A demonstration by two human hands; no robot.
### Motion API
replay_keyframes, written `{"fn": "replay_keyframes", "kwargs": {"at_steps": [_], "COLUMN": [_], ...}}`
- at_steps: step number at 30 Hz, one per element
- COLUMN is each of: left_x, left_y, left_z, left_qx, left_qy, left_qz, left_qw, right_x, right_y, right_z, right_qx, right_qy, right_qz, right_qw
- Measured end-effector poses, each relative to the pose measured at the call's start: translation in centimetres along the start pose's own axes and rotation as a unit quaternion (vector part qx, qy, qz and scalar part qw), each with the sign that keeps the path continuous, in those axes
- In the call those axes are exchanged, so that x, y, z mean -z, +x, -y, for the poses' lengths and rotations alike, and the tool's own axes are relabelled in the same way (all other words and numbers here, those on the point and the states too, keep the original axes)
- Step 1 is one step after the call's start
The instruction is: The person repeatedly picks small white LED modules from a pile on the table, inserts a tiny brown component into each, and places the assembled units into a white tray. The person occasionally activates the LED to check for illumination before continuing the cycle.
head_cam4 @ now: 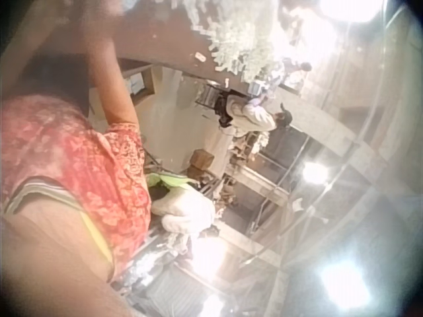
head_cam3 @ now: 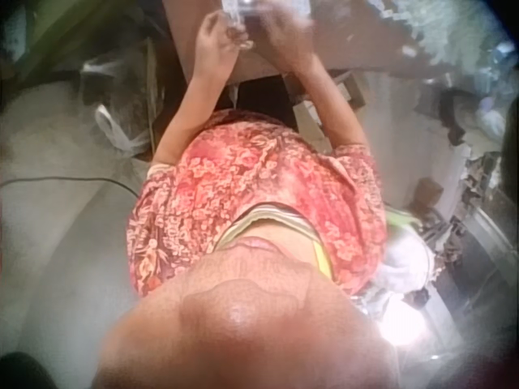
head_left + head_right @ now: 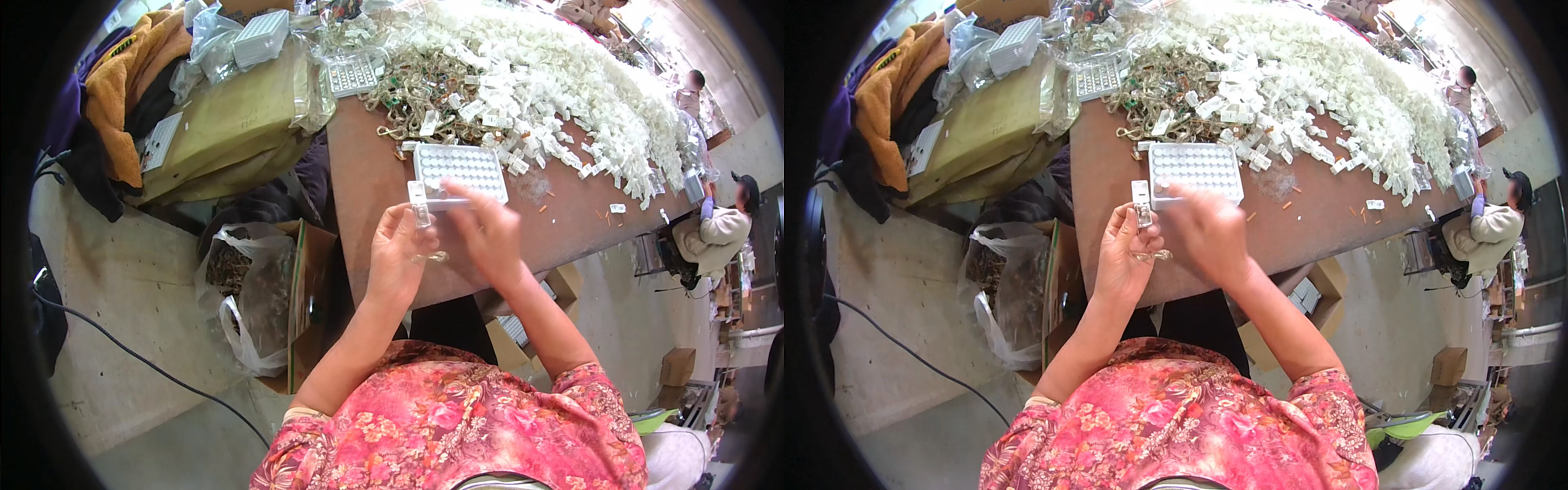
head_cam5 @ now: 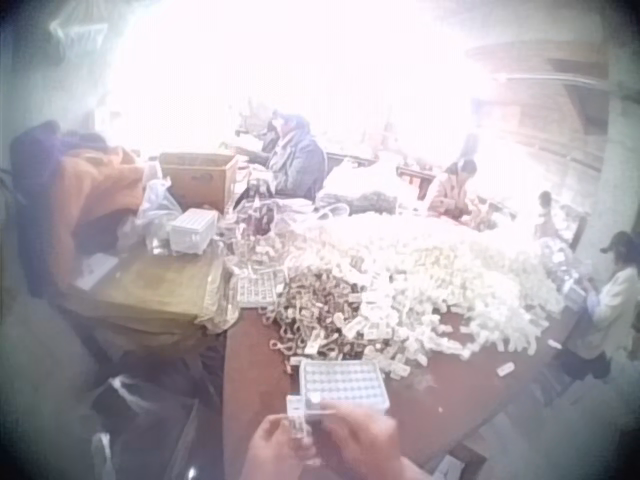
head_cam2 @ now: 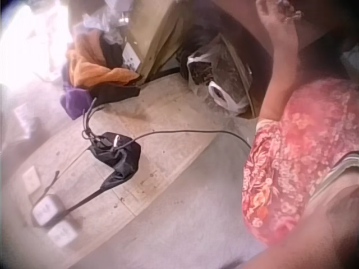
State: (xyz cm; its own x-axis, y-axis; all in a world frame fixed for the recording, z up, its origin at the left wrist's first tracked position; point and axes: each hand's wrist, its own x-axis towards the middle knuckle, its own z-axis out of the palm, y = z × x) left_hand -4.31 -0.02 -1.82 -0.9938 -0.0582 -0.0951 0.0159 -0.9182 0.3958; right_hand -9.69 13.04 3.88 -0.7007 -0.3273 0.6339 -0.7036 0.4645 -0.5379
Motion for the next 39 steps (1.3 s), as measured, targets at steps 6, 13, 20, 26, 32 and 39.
{"fn": "replay_keyframes", "kwargs": {"at_steps": [6, 13, 20, 26, 32, 39], "left_x": [0.1, 0.0, 0.1, 0.1, -0.1, -0.6], "left_y": [0.0, -0.1, 0.1, 0.0, 0.0, -0.3], "left_z": [0.0, -0.1, 0.2, 0.1, 0.2, 0.0], "left_qx": [0.01, 0.014, 0.005, 0.01, -0.021, -0.003], "left_qy": [-0.008, -0.002, 0.011, 0.057, -0.003, 0.014], "left_qz": [-0.018, -0.013, 0.015, 0.027, -0.008, 0.033], "left_qw": [1.0, 1.0, 1.0, 0.998, 1.0, 0.999], "right_x": [0.3, 0.1, 1.0, 2.0, 0.6, 1.0], "right_y": [0.8, 1.4, 1.1, 2.2, 0.3, -0.1], "right_z": [-2.8, -2.1, 0.6, 0.6, 1.1, 0.3], "right_qx": [0.042, -0.017, 0.004, 0.045, 0.143, 0.036], "right_qy": [-0.17, -0.084, 0.017, 0.003, -0.109, 0.014], "right_qz": [0.079, 0.071, 0.121, 0.203, 0.094, 0.063], "right_qw": [0.981, 0.994, 0.992, 0.978, 0.979, 0.997]}}
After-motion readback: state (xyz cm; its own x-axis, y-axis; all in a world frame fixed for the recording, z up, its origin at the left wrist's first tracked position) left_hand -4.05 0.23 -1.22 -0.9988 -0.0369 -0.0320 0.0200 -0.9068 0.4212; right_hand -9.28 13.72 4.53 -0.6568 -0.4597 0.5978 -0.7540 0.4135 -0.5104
